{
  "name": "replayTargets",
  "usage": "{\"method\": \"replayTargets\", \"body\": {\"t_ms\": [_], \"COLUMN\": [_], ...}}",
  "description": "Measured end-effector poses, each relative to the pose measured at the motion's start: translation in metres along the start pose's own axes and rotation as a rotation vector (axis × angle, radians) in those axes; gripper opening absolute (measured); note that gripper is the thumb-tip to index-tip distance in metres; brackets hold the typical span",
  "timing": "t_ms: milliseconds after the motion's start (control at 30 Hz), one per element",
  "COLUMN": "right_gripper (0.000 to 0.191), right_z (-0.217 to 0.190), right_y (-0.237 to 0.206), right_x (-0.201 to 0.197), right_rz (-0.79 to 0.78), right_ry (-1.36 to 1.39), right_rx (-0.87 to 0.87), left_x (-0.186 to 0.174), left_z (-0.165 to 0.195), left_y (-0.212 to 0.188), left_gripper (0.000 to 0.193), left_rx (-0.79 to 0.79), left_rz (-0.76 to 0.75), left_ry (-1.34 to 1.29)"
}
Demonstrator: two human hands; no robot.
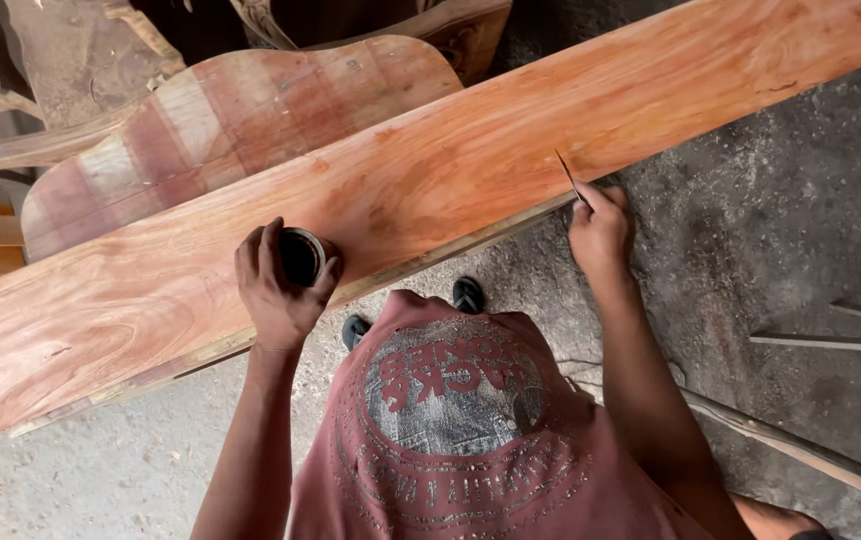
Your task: The person holds a can of wood stain in one hand and uses a brush to apply stain along a long wooden board resting on a workbench, working the liquid across the board's surface and along its edges, dipping the brush back into the can as they coat the wood.
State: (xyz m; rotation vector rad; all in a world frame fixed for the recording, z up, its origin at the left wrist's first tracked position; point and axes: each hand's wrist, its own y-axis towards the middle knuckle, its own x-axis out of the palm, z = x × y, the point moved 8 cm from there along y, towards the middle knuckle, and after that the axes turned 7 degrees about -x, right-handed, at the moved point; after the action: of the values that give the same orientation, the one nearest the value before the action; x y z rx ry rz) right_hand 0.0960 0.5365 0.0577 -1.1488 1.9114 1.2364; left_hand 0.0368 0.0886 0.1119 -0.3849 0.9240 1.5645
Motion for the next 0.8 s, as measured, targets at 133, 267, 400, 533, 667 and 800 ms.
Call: {"method": "replayTargets", "body": {"t_ms": [133, 267, 400, 533, 667, 800], "right_gripper": [0.055, 0.029, 0.029, 0.030, 0.028, 0.027], "right_z": [0.006, -0.017, 0.028, 0.081, 0.098, 0.089], "right_y": [-0.011, -0.030, -0.050, -0.064, -0.059, -0.060], "right_x": [0.044, 0.003, -0.033, -0.050, -0.067, -0.075], "right_rz": [-0.589, -0.299, -0.188, -0.298, -0.168, -0.045], "right_ry": [0.046, 0.338, 0.407, 0.317, 0.297, 0.278], "right_rx": [0.280, 0.040, 0.120, 0.272, 0.228, 0.252], "left_x": [0.000, 0.001, 0.016, 0.024, 0.026, 0.038], "left_z": [0.001, -0.004, -0.012, -0.019, -0.025, -0.032], "left_y": [-0.003, -0.019, -0.040, -0.052, -0.057, -0.062], "left_gripper": [0.085, 0.101, 0.114, 0.116, 0.112, 0.101], "left_rx": [-0.013, -0.121, -0.244, -0.349, -0.402, -0.408], "left_rz": [0.023, 0.099, 0.187, 0.252, 0.258, 0.211], "left_ry": [-0.020, -0.137, -0.361, -0.340, -0.217, -0.432]}}
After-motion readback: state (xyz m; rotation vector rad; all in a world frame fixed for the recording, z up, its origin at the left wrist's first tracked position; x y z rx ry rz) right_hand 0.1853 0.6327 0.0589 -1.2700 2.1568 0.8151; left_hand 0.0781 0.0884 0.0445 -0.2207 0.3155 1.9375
